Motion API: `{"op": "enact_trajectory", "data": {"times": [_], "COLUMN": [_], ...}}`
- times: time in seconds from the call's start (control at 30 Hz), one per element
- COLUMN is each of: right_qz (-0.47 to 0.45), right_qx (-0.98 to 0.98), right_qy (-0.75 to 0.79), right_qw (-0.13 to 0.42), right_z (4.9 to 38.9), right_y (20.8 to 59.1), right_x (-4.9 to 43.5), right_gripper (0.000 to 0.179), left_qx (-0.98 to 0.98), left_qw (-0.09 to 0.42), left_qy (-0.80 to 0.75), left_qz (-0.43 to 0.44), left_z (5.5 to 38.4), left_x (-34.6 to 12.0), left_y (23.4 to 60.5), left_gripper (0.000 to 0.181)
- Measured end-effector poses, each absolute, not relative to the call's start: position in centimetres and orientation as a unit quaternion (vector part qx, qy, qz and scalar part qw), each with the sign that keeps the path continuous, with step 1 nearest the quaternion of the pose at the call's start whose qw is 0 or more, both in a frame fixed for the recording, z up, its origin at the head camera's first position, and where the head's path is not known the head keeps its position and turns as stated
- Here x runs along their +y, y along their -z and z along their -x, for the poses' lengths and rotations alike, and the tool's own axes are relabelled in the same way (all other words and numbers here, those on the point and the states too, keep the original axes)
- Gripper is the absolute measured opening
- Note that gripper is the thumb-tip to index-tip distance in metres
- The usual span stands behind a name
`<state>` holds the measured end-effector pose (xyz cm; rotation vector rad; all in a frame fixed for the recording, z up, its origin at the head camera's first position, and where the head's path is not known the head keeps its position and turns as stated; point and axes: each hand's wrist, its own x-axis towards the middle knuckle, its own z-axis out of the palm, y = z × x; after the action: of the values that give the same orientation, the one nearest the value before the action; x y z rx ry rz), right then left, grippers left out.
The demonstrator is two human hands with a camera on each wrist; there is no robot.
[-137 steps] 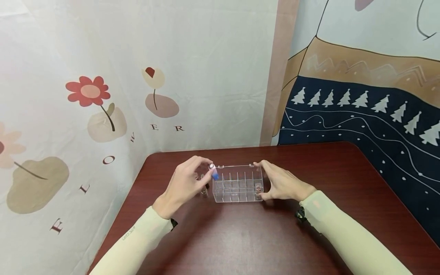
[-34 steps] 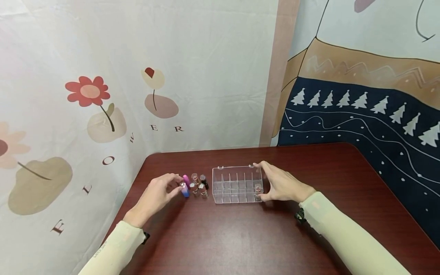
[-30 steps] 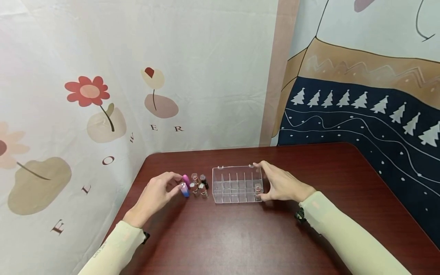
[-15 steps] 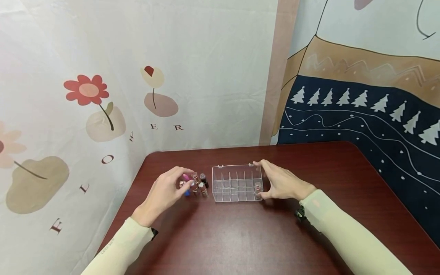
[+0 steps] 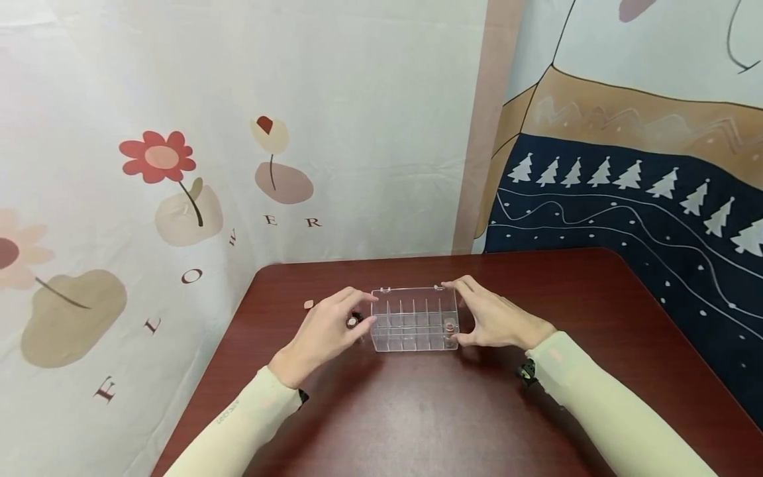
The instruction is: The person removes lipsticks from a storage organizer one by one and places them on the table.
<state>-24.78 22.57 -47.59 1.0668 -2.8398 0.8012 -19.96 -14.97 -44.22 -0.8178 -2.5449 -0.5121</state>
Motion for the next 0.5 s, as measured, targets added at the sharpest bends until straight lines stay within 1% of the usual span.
{"op": "enact_trajectory", "data": {"times": [0.17,0.33,0.5], "right_qz": [-0.348,-0.345,-0.35], "right_qx": [-0.903,-0.902,-0.9], "right_qy": [-0.253,-0.26,-0.259], "right_qw": [0.012,0.006,0.01], "right_z": [24.8,24.8,24.9], "right_y": [47.6,47.6,47.8], "right_x": [22.8,22.8,22.7], "right_gripper": [0.107,0.104,0.107], "left_qx": [-0.907,-0.898,-0.9], "left_qw": [0.201,0.202,0.189], "left_qy": [0.185,0.179,0.173], "left_qz": [0.321,0.346,0.353], "left_z": [20.2,20.6,20.8], "left_x": [-12.7,-10.6,-8.7], "left_y": [44.5,45.0,45.5], "left_gripper": [0.033,0.033,0.037]}}
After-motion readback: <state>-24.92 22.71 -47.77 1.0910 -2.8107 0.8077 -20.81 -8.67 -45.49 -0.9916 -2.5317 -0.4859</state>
